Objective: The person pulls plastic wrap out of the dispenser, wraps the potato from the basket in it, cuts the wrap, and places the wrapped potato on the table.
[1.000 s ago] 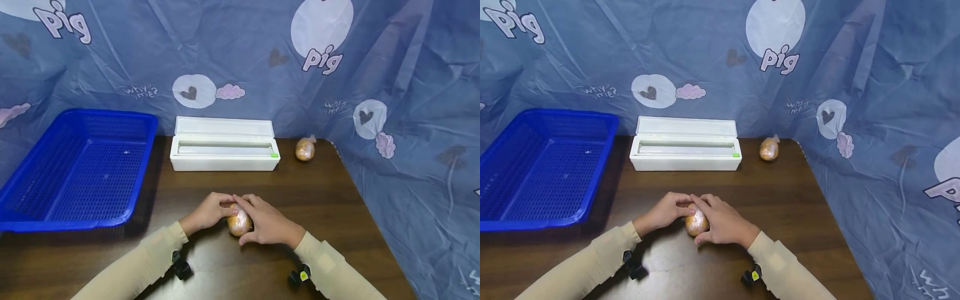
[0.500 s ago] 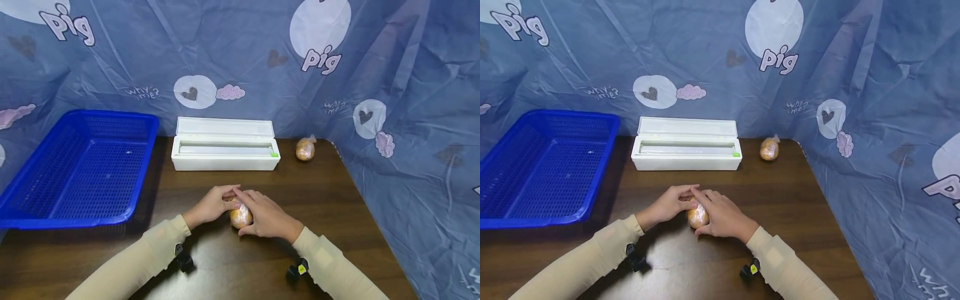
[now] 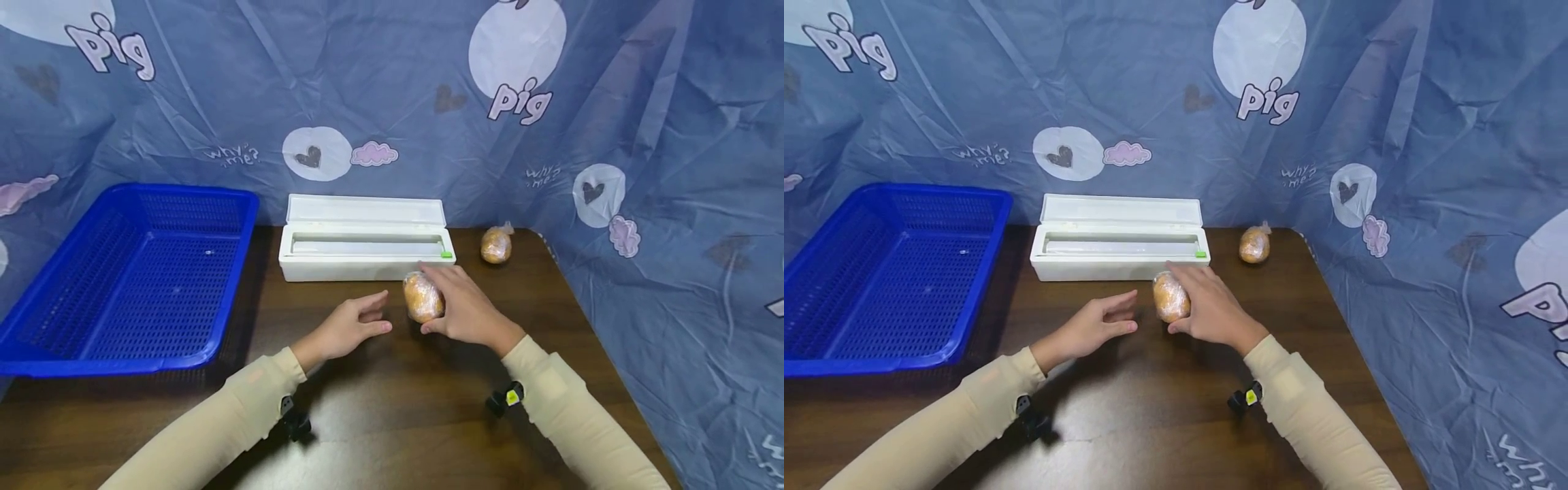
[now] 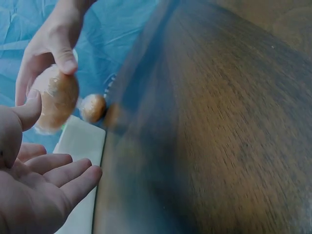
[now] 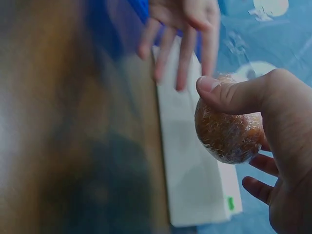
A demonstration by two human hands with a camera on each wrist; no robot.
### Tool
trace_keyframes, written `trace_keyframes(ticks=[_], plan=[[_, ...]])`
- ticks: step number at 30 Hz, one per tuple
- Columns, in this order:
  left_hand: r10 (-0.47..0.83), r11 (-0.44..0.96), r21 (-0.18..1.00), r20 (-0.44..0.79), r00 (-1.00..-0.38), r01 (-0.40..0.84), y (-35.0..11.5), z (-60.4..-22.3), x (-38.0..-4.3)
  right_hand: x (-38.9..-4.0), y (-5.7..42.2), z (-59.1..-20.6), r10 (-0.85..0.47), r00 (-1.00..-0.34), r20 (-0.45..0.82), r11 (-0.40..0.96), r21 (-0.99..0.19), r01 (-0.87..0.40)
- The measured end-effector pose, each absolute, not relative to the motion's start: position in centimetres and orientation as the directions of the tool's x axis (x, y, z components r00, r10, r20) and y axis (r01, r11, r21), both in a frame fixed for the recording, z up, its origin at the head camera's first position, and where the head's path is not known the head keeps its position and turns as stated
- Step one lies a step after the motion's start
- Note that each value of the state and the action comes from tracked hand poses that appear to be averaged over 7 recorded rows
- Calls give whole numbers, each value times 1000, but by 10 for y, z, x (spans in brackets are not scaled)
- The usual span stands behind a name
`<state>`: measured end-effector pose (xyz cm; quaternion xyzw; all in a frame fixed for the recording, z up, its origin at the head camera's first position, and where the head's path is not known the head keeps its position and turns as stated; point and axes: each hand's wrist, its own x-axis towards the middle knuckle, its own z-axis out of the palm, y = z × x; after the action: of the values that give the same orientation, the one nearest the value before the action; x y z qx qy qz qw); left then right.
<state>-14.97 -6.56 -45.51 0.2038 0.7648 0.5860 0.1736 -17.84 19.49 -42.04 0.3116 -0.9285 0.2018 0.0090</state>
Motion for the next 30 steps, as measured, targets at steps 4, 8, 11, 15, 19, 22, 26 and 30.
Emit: trace_keyframes(ticks=[4, 8, 11, 15, 19, 22, 26, 30], plan=[[525, 231, 968, -40, -850, 97, -68, -456, -149, -194, 209, -410, -552, -820, 148, 740, -367, -564], [530, 239, 967, -52, -846, 91, -71, -459, -147, -211, 221, -405, -535, -833, 143, 758, -353, -548], [536, 254, 963, -62, -842, 91, -75, -463, -144, -223, 229, -404, -523, -841, 136, 771, -345, -535], [556, 272, 957, -72, -828, 99, -78, -470, -141, -235, 238, -401, -491, -862, 128, 794, -343, -503], [569, 282, 951, -63, -820, 123, -81, -472, -139, -247, 246, -399, -448, -885, 127, 822, -330, -464], [569, 288, 950, -66, -820, 123, -83, -472, -138, -257, 252, -399, -418, -900, 125, 840, -325, -435], [565, 311, 942, -79, -821, 123, -84, -474, -137, -269, 259, -399, -377, -919, 116, 856, -336, -393], [558, 338, 931, -78, -826, 140, -84, -478, -136, -279, 266, -401, -350, -932, 98, 868, -339, -362]])
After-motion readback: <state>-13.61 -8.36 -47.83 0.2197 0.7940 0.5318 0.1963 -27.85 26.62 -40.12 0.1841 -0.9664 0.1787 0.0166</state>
